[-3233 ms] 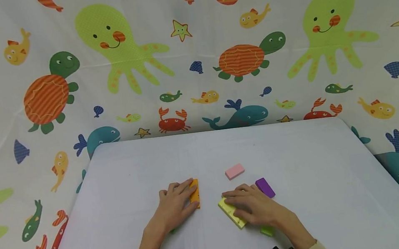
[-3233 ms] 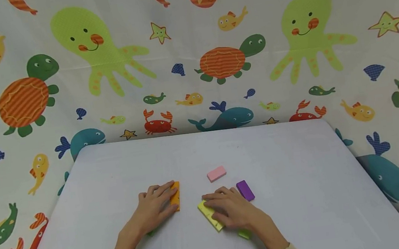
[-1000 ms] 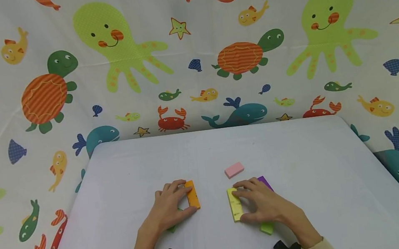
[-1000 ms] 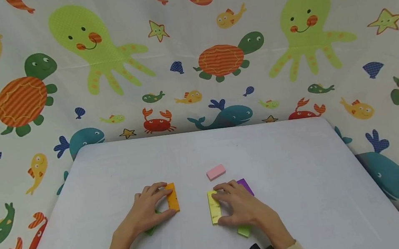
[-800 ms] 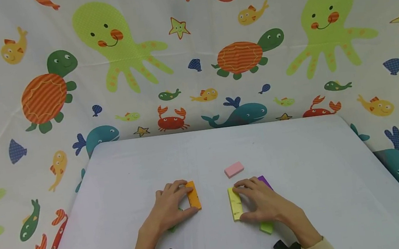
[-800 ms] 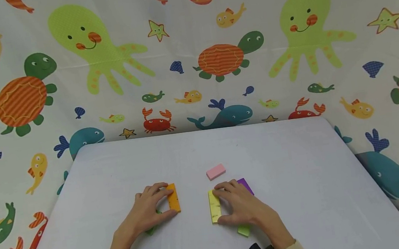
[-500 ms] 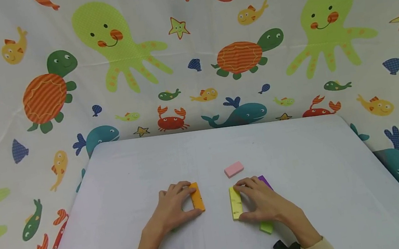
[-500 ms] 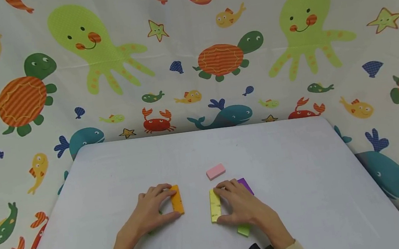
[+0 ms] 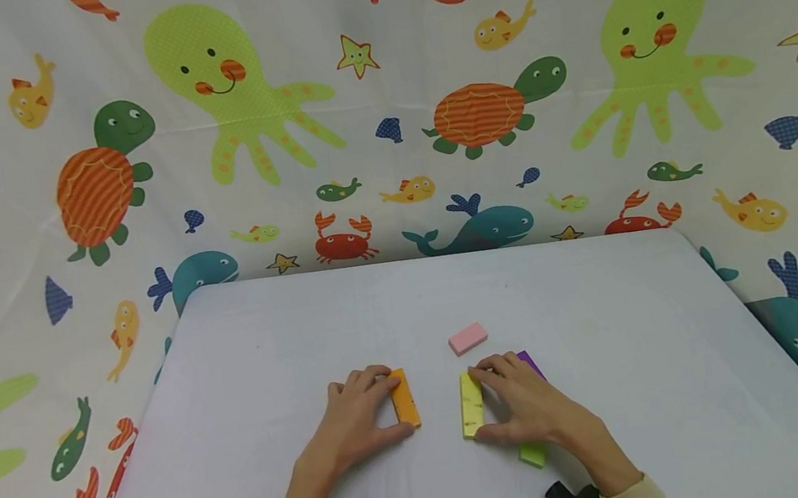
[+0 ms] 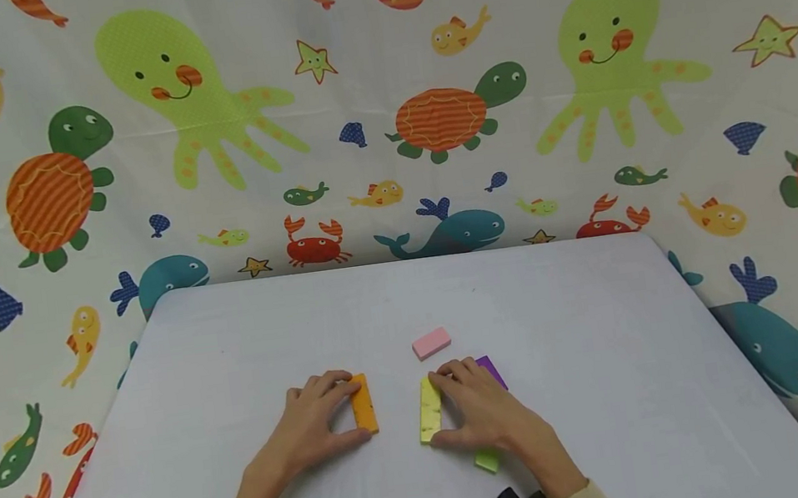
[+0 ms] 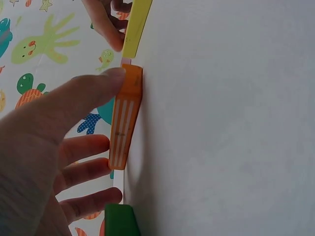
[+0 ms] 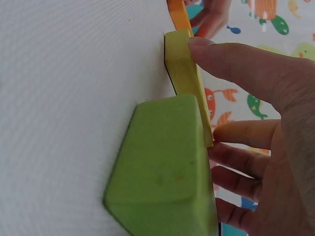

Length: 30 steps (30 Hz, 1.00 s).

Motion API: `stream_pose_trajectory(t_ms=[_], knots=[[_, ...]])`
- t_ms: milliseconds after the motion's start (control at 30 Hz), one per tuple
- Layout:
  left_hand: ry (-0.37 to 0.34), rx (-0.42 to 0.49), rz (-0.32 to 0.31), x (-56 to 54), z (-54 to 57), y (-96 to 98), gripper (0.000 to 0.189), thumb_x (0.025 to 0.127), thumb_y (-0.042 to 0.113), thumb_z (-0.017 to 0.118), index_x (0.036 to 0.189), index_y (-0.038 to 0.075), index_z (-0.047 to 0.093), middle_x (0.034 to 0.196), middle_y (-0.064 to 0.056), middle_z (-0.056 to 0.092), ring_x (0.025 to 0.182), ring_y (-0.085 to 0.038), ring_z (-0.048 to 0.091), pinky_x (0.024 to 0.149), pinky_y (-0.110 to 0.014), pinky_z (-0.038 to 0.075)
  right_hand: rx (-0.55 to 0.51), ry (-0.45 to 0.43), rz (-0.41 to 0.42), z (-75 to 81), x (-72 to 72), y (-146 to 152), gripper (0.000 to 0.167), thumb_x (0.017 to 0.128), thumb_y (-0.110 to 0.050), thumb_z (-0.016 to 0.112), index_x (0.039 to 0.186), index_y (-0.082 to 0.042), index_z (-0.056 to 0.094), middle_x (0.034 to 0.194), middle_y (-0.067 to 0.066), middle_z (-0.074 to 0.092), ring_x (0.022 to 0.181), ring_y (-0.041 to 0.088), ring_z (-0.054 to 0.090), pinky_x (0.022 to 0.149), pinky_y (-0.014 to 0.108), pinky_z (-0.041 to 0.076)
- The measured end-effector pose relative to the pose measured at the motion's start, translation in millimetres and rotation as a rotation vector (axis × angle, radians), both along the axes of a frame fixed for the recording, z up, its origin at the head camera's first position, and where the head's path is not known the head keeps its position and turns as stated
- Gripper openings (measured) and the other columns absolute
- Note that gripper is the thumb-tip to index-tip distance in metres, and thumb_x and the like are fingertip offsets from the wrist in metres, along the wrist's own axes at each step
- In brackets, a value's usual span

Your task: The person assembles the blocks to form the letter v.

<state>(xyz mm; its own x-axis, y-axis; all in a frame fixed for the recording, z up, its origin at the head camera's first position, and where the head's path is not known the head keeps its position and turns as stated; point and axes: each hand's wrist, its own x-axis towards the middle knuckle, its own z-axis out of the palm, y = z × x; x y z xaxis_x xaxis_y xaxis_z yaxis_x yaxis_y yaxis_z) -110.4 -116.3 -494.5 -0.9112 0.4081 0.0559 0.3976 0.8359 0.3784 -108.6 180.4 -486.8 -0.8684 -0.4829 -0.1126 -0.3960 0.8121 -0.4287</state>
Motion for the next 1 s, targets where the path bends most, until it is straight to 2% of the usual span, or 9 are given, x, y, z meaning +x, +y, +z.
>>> stream_pose_trajectory(t_ms=[167,500,733,1000], knots=[[-0.003,0.004,-0.017,0.8,-0.5,1.7,0.069,0.078,0.058,0.077,0.132,0.016,0.065,0.134,0.001,0.058,0.121,-0.022,0.053,0.088,-0.046,0.037,0.015,0.003,-0.017,-0.4,0.3,-1,0.088,0.074,-0.060,0.079,0.146,-0.016,0.053,0.136,0.000,0.052,0.125,0.021,0.044,0.106,0.048,0.045],[-0.028,-0.006,-0.035,2.4,0.3,8.2,0.072,0.077,0.062,0.076,0.134,0.019,0.064,0.132,0.001,0.055,0.120,-0.020,0.051,0.092,-0.047,0.035,0.033,0.069,-0.006,-2.2,-0.2,-4,0.089,0.074,-0.064,0.077,0.143,-0.012,0.056,0.131,0.002,0.054,0.118,0.020,0.046,0.101,0.044,0.046],[-0.006,-0.004,-0.052,4.6,-1.1,12.2,0.072,0.078,0.061,0.076,0.133,0.018,0.064,0.134,-0.002,0.056,0.121,-0.022,0.051,0.089,-0.045,0.035,0.040,0.033,-0.040,-1.1,0.3,-7,0.089,0.074,-0.065,0.077,0.142,-0.013,0.056,0.132,0.003,0.054,0.120,0.021,0.046,0.103,0.046,0.045],[0.015,-0.020,-0.071,6.3,-0.3,17.4,0.069,0.076,0.063,0.076,0.128,0.020,0.066,0.130,0.000,0.058,0.118,-0.021,0.052,0.090,-0.048,0.037,0.047,0.004,-0.067,-0.5,1.6,-12,0.089,0.073,-0.067,0.076,0.143,-0.015,0.055,0.135,0.002,0.053,0.123,0.020,0.046,0.105,0.045,0.046]])
